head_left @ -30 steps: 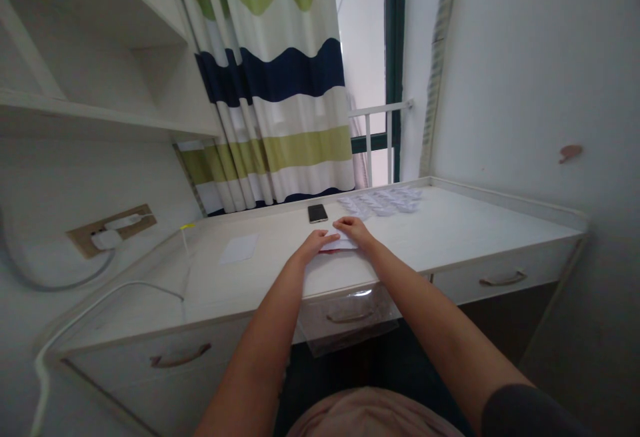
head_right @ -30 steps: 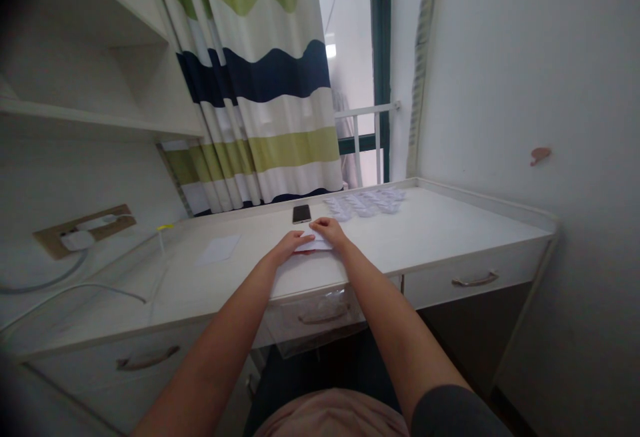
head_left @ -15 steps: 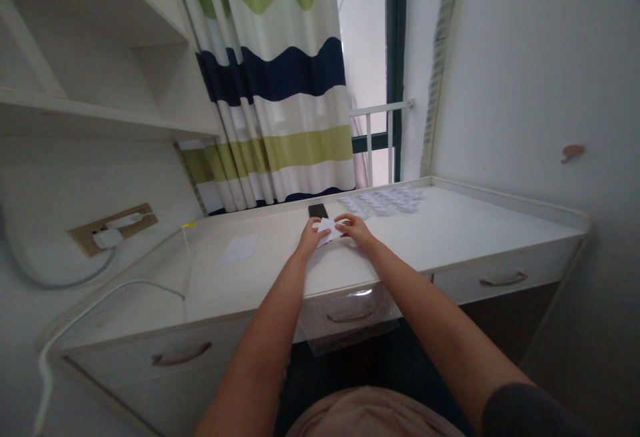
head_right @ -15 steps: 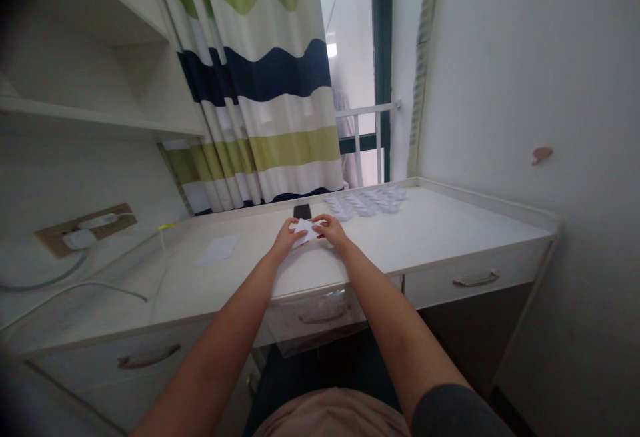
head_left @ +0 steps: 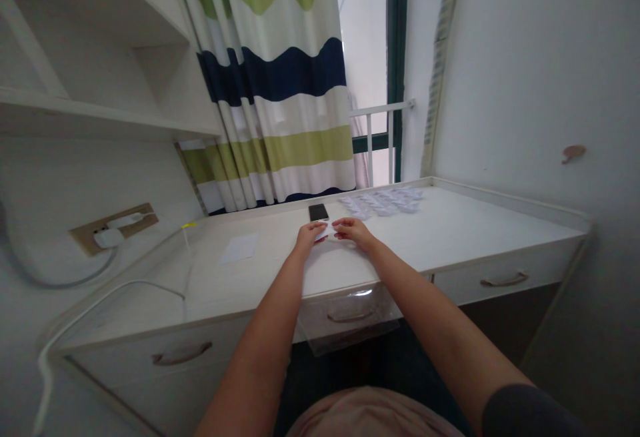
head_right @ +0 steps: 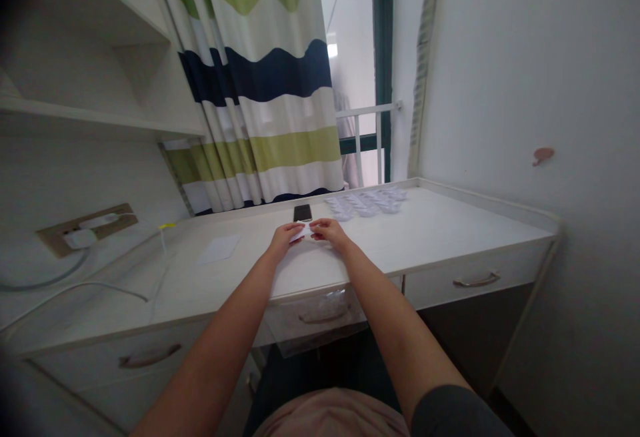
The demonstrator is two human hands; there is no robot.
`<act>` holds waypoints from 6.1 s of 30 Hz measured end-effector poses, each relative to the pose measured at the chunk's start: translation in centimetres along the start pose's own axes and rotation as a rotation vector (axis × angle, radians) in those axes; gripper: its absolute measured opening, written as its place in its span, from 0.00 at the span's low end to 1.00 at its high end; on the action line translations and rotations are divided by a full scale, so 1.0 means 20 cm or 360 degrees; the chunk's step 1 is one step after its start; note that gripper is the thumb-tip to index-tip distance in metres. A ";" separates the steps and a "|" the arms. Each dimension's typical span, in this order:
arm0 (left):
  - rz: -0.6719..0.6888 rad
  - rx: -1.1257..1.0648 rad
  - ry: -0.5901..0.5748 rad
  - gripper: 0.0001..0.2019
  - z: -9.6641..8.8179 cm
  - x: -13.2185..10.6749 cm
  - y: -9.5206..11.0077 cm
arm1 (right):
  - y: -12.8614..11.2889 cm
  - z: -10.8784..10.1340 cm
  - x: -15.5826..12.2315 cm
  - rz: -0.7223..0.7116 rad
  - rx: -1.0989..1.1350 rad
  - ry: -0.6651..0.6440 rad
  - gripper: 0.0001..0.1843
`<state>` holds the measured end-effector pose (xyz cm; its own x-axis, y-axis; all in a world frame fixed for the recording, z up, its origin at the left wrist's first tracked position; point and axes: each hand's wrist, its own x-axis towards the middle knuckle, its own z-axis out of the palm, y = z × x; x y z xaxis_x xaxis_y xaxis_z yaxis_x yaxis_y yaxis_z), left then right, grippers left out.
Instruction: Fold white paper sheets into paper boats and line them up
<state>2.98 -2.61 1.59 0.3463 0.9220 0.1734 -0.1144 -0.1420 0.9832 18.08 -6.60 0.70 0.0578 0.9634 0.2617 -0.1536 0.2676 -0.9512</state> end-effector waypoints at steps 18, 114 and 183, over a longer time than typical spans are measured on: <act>-0.0157 -0.0150 0.0055 0.05 0.01 -0.02 0.03 | -0.01 0.00 -0.02 0.0091 -0.0011 -0.0029 0.10; 0.0194 -0.0024 -0.0005 0.18 0.01 0.01 -0.01 | 0.01 -0.03 0.02 -0.0102 -0.0039 0.0277 0.16; 0.0032 -0.0187 -0.0091 0.06 0.01 0.02 -0.02 | 0.02 -0.04 0.02 -0.0056 0.0152 0.0207 0.09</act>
<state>3.28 -2.29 1.22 0.3951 0.8968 0.1991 -0.2287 -0.1139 0.9668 18.87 -6.12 0.30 0.1909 0.9451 0.2652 -0.2421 0.3072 -0.9203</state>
